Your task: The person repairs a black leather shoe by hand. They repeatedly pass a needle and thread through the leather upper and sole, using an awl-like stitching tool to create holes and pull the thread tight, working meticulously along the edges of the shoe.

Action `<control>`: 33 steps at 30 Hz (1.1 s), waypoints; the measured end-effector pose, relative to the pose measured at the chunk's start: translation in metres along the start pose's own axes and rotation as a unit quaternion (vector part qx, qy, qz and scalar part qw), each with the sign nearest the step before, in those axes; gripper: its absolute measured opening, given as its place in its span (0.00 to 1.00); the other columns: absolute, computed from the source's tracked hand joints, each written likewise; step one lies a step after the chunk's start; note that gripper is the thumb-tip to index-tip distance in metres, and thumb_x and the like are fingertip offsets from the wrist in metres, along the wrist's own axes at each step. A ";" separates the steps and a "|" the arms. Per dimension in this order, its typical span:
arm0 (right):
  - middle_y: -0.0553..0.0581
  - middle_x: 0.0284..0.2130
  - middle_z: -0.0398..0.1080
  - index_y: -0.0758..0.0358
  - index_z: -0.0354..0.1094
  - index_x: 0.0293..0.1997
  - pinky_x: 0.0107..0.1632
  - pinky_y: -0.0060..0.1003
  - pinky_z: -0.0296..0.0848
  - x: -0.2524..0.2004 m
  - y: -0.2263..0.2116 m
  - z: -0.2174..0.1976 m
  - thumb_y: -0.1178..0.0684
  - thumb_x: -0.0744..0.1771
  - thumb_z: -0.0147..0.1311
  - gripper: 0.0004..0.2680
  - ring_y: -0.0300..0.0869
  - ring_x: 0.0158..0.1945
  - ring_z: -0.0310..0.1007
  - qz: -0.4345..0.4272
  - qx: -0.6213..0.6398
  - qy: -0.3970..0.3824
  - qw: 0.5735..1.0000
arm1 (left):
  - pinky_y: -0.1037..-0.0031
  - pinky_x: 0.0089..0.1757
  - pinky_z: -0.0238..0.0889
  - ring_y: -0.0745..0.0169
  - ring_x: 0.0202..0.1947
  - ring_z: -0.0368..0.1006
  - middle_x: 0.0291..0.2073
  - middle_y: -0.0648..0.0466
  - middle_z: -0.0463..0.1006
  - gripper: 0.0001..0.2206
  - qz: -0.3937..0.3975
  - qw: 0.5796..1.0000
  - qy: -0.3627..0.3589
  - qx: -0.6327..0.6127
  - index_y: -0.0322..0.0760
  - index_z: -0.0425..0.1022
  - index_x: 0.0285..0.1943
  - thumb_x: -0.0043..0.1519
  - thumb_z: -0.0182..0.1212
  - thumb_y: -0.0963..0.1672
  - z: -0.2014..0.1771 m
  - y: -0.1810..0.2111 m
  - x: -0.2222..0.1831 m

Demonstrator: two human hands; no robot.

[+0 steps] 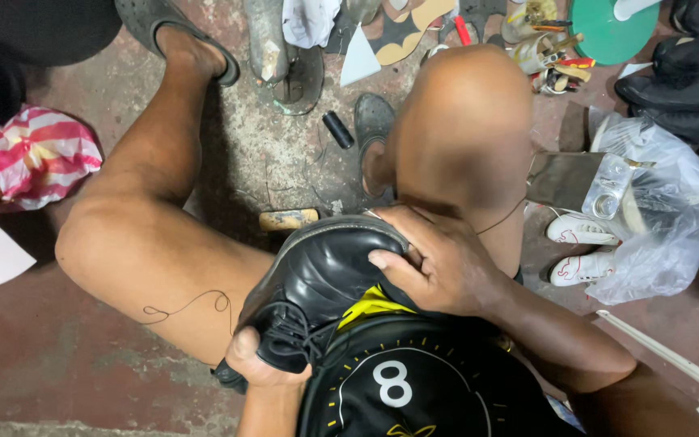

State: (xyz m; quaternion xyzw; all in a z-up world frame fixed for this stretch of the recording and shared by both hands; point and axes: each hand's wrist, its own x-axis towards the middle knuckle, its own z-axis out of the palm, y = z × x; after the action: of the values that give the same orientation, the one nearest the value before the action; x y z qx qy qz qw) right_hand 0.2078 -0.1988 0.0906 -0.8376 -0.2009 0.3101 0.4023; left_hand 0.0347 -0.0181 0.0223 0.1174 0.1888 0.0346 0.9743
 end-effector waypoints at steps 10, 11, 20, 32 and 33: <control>0.52 0.31 0.76 0.64 0.72 0.52 0.26 0.29 0.65 -0.003 0.006 -0.003 0.56 0.63 0.65 0.13 0.32 0.20 0.63 -0.071 0.008 0.099 0.993 | 0.51 0.66 0.55 0.38 0.65 0.68 0.63 0.35 0.72 0.37 0.029 0.998 0.033 0.045 0.18 0.63 0.70 0.55 0.70 0.47 -0.034 -0.022 -0.008; 0.52 0.30 0.76 0.64 0.72 0.52 0.26 0.29 0.65 -0.001 0.007 0.000 0.56 0.64 0.65 0.13 0.32 0.20 0.64 -0.072 0.010 0.107 0.992 | 0.51 0.66 0.55 0.37 0.64 0.68 0.63 0.34 0.72 0.36 0.020 0.998 0.042 0.037 0.17 0.63 0.69 0.56 0.70 0.47 -0.035 -0.022 -0.003; 0.55 0.28 0.73 0.63 0.69 0.57 0.29 0.34 0.67 -0.002 0.011 -0.001 0.54 0.64 0.63 0.16 0.37 0.21 0.64 -0.054 0.013 0.056 0.997 | 0.51 0.66 0.57 0.37 0.64 0.68 0.63 0.34 0.71 0.35 0.003 0.998 0.039 0.051 0.16 0.62 0.69 0.57 0.68 0.47 -0.017 -0.020 0.002; 0.56 0.25 0.72 0.61 0.67 0.58 0.28 0.38 0.69 0.006 0.006 0.005 0.49 0.63 0.64 0.19 0.42 0.21 0.69 -0.070 -0.033 0.025 0.997 | 0.52 0.62 0.61 0.37 0.61 0.70 0.62 0.32 0.71 0.29 -0.009 0.989 0.136 0.052 0.16 0.62 0.68 0.64 0.56 0.48 0.014 -0.006 0.022; 0.56 0.26 0.72 0.62 0.67 0.57 0.28 0.38 0.69 0.008 0.006 0.003 0.49 0.63 0.64 0.19 0.42 0.21 0.69 -0.079 -0.028 0.035 0.996 | 0.53 0.62 0.61 0.38 0.61 0.70 0.62 0.33 0.71 0.29 -0.028 0.993 0.109 0.043 0.17 0.63 0.69 0.65 0.53 0.48 0.012 -0.002 0.027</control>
State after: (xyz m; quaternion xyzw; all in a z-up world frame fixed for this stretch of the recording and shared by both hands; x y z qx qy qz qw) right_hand 0.2123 -0.1955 0.0815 -0.8404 -0.2609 0.2421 0.4087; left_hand 0.0642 -0.0197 0.0224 0.1495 0.2982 0.0114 0.9427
